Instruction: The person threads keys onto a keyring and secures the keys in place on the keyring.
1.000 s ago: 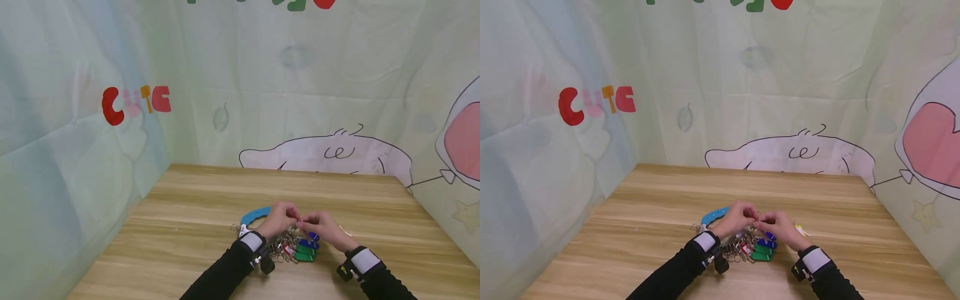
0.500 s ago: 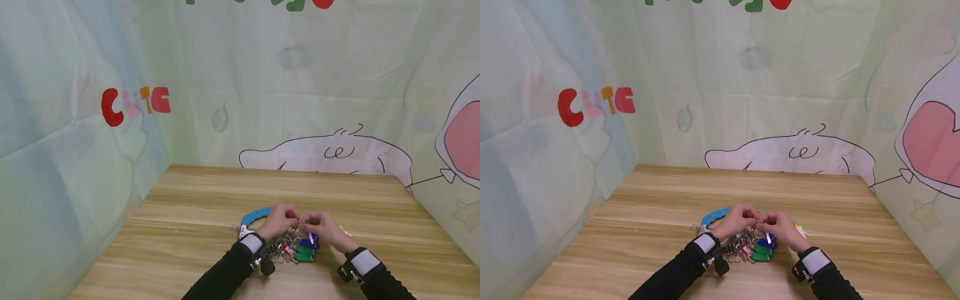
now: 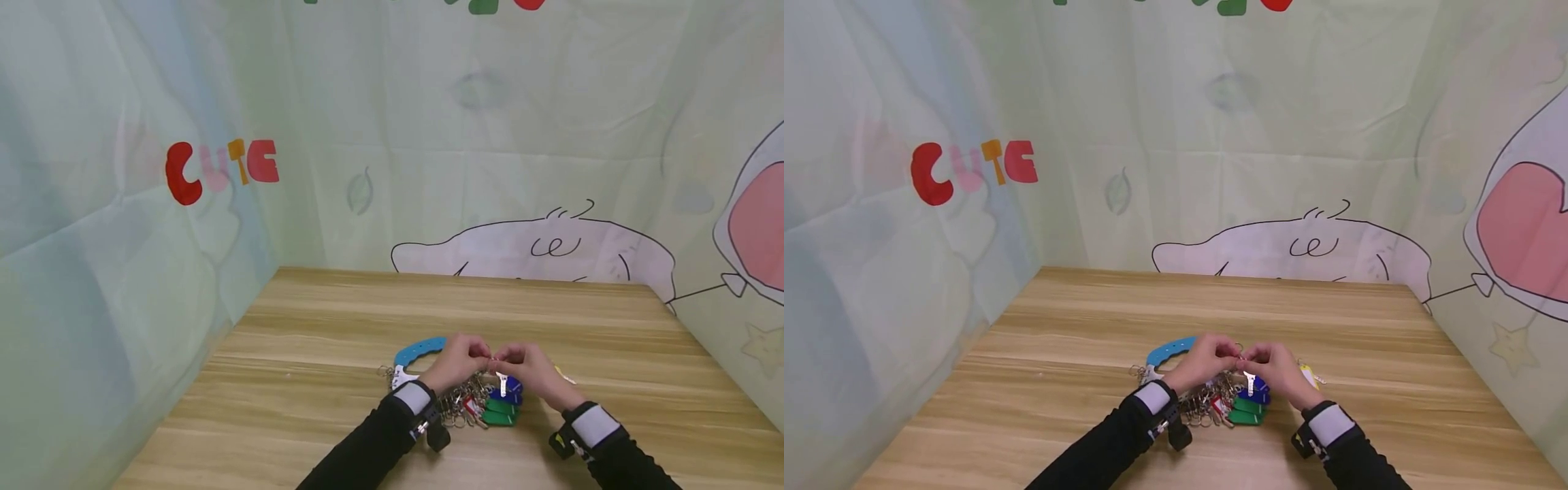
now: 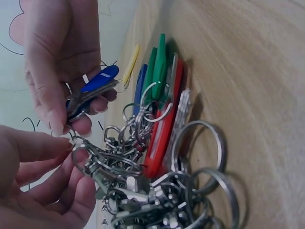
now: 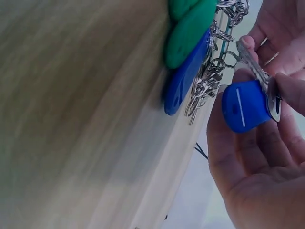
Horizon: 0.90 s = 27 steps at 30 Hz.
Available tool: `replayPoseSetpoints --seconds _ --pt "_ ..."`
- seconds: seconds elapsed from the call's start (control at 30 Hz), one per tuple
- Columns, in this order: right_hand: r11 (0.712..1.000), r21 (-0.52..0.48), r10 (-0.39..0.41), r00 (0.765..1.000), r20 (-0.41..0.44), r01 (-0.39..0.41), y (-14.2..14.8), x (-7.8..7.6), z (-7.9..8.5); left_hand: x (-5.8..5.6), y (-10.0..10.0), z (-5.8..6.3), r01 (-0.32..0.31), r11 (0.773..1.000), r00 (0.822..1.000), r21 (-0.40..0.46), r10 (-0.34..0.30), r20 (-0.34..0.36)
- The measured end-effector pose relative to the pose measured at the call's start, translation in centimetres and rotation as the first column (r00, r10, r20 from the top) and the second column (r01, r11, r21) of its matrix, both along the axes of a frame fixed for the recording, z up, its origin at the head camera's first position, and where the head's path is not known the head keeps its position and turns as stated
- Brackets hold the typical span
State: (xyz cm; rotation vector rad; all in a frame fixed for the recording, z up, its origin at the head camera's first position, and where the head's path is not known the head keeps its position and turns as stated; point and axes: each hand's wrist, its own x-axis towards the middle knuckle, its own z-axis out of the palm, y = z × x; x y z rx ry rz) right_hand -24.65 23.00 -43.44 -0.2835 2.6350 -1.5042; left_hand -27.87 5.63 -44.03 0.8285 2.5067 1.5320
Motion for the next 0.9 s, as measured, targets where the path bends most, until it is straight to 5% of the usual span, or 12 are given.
replayPoseSetpoints --seconds 0.17,0.9 --pt "0.999 0.022 -0.035 0.999 -0.011 0.035 -0.13 0.11 0.02 0.02 -0.01 -0.08 -0.023 1.000 1.000 -0.012 0.023 0.004" --pt "0.991 -0.083 0.111 0.993 0.039 -0.108 0.45 0.03 0.03 0.03 0.21 0.16 -0.051 0.999 0.996 0.014 0.052 -0.073"
